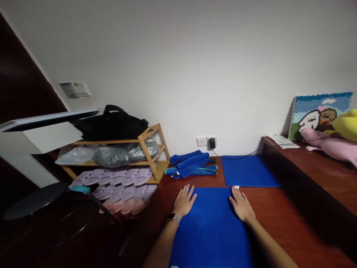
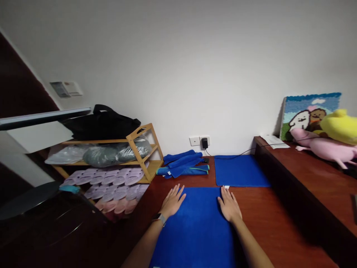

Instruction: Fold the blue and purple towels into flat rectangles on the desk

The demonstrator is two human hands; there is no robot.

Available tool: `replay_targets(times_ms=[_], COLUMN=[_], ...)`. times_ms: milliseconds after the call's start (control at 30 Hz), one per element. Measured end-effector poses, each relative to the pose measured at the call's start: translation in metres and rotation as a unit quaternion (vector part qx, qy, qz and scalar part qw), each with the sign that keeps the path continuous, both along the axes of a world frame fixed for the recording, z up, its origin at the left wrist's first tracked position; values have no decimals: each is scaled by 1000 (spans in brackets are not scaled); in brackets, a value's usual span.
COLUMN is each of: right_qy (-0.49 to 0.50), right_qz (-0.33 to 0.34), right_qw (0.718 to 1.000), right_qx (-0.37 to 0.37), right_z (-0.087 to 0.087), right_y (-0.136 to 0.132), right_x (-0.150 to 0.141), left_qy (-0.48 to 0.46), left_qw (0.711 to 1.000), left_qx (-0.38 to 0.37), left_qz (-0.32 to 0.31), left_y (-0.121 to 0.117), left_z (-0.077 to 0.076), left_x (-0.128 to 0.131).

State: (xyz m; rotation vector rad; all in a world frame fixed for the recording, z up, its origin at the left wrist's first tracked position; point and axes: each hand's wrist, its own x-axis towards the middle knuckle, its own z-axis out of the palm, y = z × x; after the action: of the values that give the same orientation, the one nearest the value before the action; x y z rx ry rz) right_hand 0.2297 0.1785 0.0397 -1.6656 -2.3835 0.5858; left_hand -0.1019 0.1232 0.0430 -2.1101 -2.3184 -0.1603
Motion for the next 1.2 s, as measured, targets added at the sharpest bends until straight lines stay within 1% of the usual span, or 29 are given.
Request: replay_targets(times_ms=[67,133,200,267,333,400,433,500,567,633,700,867,933,1033,1133,1200], right_qy=[11,5,-7,-18,-26,-35,-41,-49,-51,-52,-53,-37,-42,-64,-90,-102], right_qz=[2,3,2,0,4,17,23,30,25,15,8,6,7,7,6,7], right_qw=[1000,1000,1000,1000,999,999,999,998,998,998,998,999,998,996,994,993], right_qx=[10,11,9,14,19,19,19,22,24,24,24,32,40,54,63,63], right_z=[3,4,3,0,-3,-7,-8,-9,-9,-9,-9,-15,-20,-29,-36,-38], right_y=[-2,-3,-3,-1,1,2,3,2,2,1,0,0,0,1,3,5], right_x=[0,-2,-4,-6,-5,-4,-3,-2,-2,-3,-4,-3,-3,-2,-4,-5], left_qy=[7,10,2,-15,-35,-54,-62,-69,-69,-63,-55,-25,-15,-10,-18,-26], left_qw=[1000,999,998,994,987,983,982,983,984,987,991,999,1000,1000,999,999], left_qx=[5,29,47,48,45,39,34,26,26,27,25,7,3,14,30,38], left_qz=[4,-7,-41,-95,-149,-173,-174,-166,-160,-146,-120,-36,-10,-1,-4,-2], left_y=[1,3,6,12,18,23,25,26,24,20,14,-5,-14,-23,-26,-26], left_z=[3,7,10,10,6,0,-4,-9,-11,-10,-7,3,4,2,-2,-4], left_x=[4,19,50,91,135,170,181,191,184,164,134,50,25,8,6,8])
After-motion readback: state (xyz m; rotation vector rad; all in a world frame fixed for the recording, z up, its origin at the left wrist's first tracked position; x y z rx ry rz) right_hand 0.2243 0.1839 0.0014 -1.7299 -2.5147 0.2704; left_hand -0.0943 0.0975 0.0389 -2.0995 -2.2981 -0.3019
